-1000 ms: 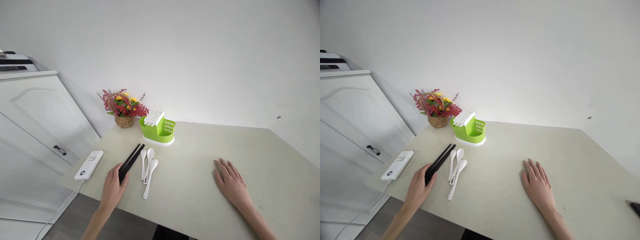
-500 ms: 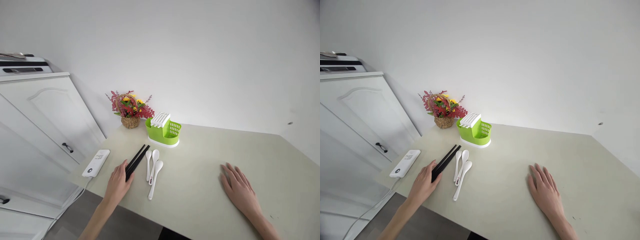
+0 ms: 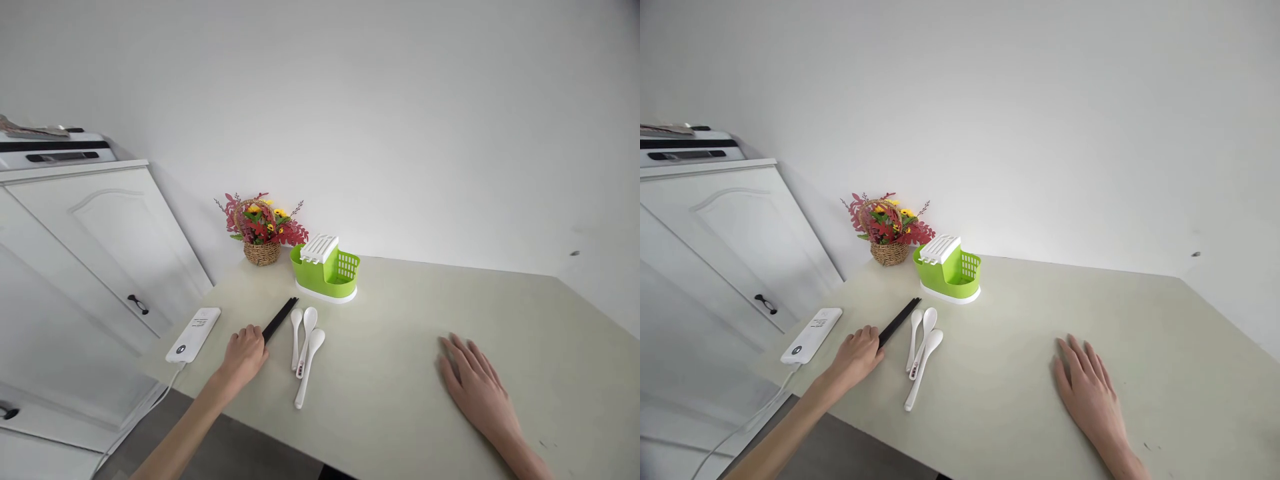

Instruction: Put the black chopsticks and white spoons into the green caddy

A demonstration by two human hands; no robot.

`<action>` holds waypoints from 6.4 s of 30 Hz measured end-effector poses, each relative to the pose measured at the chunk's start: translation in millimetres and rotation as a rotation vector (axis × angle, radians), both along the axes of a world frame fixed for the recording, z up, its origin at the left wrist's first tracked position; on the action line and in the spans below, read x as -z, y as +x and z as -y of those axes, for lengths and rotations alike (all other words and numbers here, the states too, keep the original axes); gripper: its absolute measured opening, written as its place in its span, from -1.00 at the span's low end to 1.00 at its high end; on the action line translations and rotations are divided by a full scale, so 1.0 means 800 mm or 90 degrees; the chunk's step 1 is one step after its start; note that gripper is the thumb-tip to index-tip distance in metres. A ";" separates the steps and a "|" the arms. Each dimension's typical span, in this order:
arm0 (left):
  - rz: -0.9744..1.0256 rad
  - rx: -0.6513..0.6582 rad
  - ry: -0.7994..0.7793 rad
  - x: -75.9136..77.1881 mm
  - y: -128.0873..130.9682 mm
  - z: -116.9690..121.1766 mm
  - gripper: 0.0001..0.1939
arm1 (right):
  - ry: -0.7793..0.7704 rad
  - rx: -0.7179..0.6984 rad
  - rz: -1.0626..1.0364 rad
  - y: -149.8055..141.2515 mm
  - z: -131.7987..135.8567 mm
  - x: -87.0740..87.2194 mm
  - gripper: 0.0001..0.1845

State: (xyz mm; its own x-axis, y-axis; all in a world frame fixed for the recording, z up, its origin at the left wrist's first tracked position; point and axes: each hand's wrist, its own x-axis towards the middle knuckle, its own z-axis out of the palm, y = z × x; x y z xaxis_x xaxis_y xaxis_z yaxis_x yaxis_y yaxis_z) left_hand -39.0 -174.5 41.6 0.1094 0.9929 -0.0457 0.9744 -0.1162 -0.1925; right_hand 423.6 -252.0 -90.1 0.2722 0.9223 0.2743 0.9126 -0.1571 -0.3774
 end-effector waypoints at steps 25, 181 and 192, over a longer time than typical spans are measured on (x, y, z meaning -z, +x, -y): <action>-0.089 -0.068 -0.069 -0.003 0.009 -0.023 -0.59 | -0.017 -0.002 -0.020 0.003 0.000 -0.007 -0.30; 0.084 0.289 0.047 0.042 0.324 0.087 -0.78 | 0.082 0.000 -0.075 0.012 -0.010 -0.005 -0.46; 0.134 0.300 0.020 0.027 0.305 0.100 -0.78 | 0.067 0.000 -0.064 0.012 -0.007 -0.006 -0.46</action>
State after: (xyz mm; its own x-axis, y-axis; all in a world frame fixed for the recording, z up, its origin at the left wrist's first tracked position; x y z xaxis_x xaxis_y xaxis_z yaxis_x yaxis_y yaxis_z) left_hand 205.1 -254.4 19.7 0.5488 0.8342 0.0537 0.8357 -0.5492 -0.0086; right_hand 433.3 -246.6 -85.2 0.3032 0.8897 0.3413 0.8697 -0.1120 -0.4807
